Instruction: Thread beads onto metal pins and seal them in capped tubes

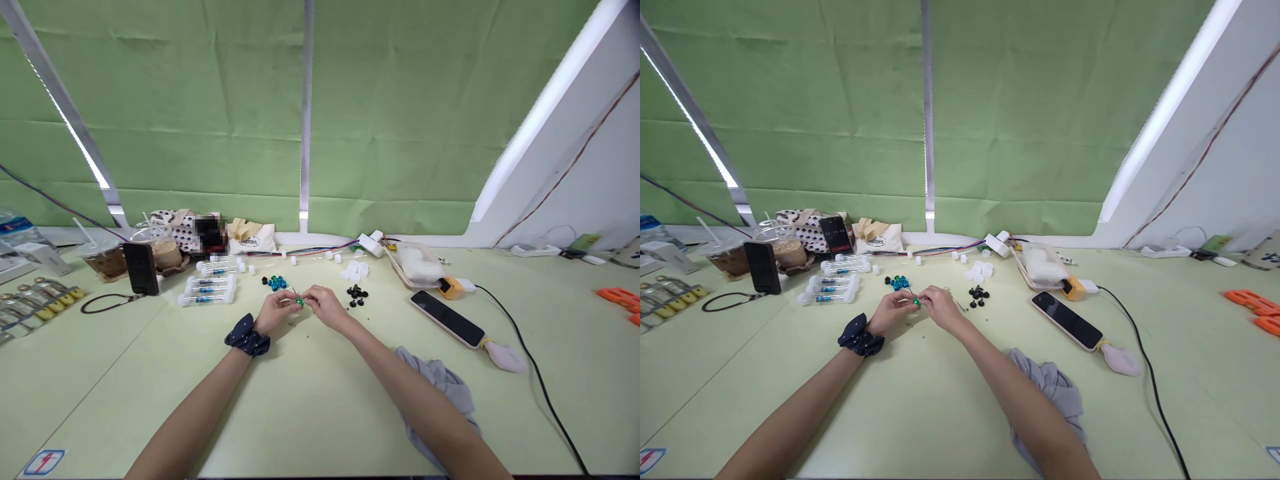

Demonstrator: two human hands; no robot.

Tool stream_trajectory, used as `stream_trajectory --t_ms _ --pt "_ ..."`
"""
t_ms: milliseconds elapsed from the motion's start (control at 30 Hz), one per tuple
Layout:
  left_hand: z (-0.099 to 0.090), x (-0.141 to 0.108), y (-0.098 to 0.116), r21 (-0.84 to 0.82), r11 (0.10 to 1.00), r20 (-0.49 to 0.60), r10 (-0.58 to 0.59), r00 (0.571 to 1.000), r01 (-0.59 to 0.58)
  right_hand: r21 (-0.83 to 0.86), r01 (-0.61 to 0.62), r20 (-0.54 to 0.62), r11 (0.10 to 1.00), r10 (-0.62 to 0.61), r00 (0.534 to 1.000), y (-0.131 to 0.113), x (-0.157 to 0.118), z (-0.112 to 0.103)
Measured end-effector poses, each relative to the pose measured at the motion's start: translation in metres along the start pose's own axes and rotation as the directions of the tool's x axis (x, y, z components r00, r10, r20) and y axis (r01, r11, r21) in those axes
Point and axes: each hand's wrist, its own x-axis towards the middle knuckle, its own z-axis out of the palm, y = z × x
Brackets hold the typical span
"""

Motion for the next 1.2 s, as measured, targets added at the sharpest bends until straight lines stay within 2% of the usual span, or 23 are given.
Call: stream_trajectory --t_ms 200,467,767,967,1067,1200 --pt "-0.002 0.000 -0.003 0.008 1.000 0.015 0.014 1.000 -0.014 -0.019 0.017 -0.012 1.000 -0.017 1.000 0.003 -0.001 0.001" --pt "-0.001 0.000 -0.003 0.013 1.000 -0.004 -0.025 1.000 0.025 -0.043 0.030 0.030 0.999 -0.029 0.999 0.007 0.001 0.000" --pt "-0.003 0.001 -0.006 -0.003 1.000 0.000 -0.017 1.000 0.017 -0.043 0.071 -0.034 0.997 -0.072 0.997 0.006 -0.001 0.001" --pt "-0.001 0.000 -0.005 0.013 1.000 -0.005 0.008 1.000 -0.008 0.018 0.079 -0.048 0.997 -0.078 0.996 0.007 -0.001 0.003" --pt "0.000 0.000 -0.008 0.077 0.997 0.011 0.004 1.000 -0.005 0.054 0.060 -0.055 0.997 -0.057 0.997 0.009 -0.001 0.006" --pt "0.001 -0.002 -0.011 0.261 0.965 0.021 0.009 1.000 -0.014 0.092 0.019 -0.047 0.996 -0.015 0.999 0.014 -0.002 0.012"
